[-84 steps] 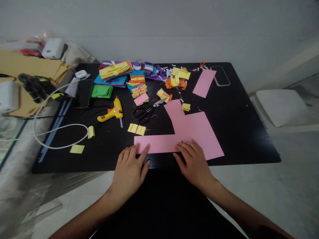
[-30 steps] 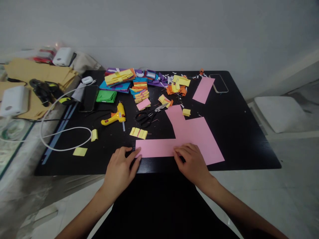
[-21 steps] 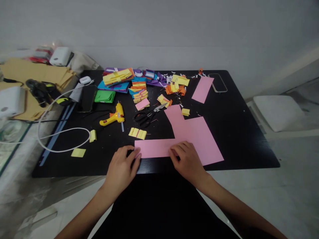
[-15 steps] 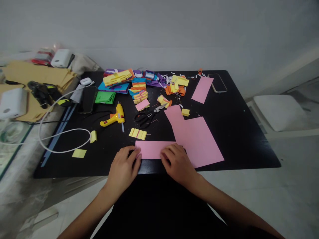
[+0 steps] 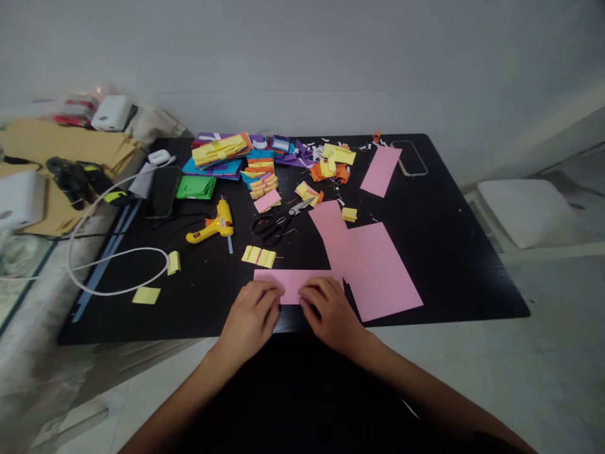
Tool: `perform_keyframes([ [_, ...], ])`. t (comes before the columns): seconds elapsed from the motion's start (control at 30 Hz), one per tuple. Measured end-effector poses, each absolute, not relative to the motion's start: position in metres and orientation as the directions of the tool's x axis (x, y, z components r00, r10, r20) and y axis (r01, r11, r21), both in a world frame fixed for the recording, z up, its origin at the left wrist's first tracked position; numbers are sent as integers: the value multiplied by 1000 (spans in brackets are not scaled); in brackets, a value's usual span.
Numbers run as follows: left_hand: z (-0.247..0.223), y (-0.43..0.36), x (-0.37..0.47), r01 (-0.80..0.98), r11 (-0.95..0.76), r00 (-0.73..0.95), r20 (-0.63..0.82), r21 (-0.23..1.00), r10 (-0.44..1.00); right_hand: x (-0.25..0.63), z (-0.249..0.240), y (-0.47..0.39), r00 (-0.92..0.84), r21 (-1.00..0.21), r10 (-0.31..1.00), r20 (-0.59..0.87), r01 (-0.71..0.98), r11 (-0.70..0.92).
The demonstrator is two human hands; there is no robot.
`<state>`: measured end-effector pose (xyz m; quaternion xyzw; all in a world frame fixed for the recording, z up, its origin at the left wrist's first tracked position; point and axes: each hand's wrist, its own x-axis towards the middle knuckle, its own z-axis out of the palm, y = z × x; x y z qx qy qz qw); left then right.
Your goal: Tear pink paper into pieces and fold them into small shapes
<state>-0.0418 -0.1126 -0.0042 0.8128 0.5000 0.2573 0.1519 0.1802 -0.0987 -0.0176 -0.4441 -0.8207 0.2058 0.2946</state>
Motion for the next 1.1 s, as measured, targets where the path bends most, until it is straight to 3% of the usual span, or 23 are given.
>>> perform_keyframes([
  [0.33, -9, -108, -40, 754, -427, 344, 253, 499, 904, 180, -16, -96, -402, -657, 867, 294, 573, 489],
  [1.1, -11, -108, -41, 741, -428, 341, 258, 518, 904, 180, -16, -96, -406, -662, 865, 296, 566, 492],
])
